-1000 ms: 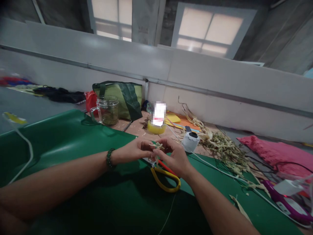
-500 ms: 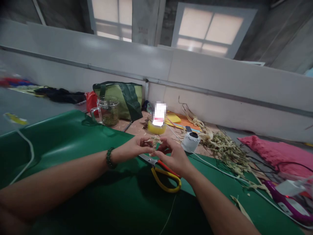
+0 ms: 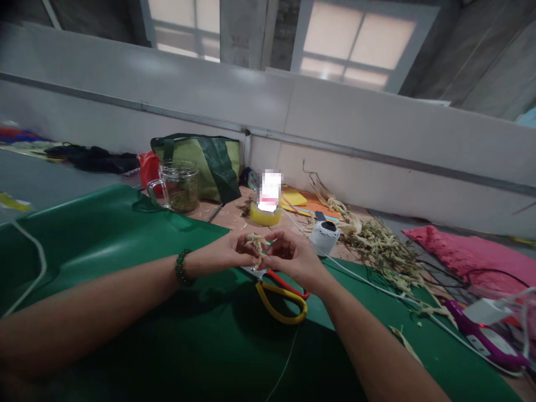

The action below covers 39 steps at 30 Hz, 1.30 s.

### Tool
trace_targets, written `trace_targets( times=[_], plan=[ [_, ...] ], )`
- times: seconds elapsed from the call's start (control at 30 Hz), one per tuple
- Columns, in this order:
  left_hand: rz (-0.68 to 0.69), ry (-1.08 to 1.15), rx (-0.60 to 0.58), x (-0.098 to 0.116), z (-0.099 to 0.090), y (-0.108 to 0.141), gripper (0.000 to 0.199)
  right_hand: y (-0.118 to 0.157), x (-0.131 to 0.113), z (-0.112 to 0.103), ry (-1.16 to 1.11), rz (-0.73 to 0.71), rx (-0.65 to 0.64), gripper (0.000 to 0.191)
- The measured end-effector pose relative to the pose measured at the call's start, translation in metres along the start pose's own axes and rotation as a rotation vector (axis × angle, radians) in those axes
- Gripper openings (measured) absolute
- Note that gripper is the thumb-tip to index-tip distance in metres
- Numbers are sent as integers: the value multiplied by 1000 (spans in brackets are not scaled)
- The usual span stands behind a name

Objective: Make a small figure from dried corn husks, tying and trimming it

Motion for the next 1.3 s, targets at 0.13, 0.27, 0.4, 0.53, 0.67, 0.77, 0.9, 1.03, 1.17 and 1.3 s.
trace_targets(
  times=[0.13, 0.27, 0.4, 0.53, 0.67, 0.77, 0.9, 1.03, 1.17, 1.3],
  plan=[
    [49, -108, 19, 3, -1, 1, 22, -1, 0, 1, 7, -3, 5, 42],
    [87, -149, 63, 3, -7, 0, 27, -2, 5, -2, -64, 33, -6, 42],
    [62, -101, 70, -1, -9, -1, 28, -3, 10, -9, -129, 62, 37, 41],
    [51, -91, 59, 0, -7, -1, 20, -4, 11, -9, -138, 55, 50, 40],
    [85, -90, 36, 4, -3, -1, 15, -4, 7, -14, -134, -1, 95, 34],
    [87, -126, 58, 6, -4, 0, 11, -4, 5, -10, -100, -5, 62, 32],
    [76, -119, 73, 5, -4, 0, 11, -1, -2, -2, -61, -29, 6, 27],
    [80, -114, 85, 3, -6, -1, 14, 1, -8, -1, 13, -66, 15, 24],
    [72, -140, 75, 1, -6, -1, 14, 1, -6, -3, 88, -46, 11, 24],
    [103, -158, 68, 4, -4, 0, 17, 1, -6, -3, 130, -54, 8, 23]
  ],
)
Point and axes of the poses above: each hand's wrist, its own y-axis away from the middle knuckle, its own z-axis out of the palm, x = y × z, the point moved 8 cm from there along -y, towards the middle knuckle, and after that the axes turned 2 degrees about -y, right-handed, at the moved point
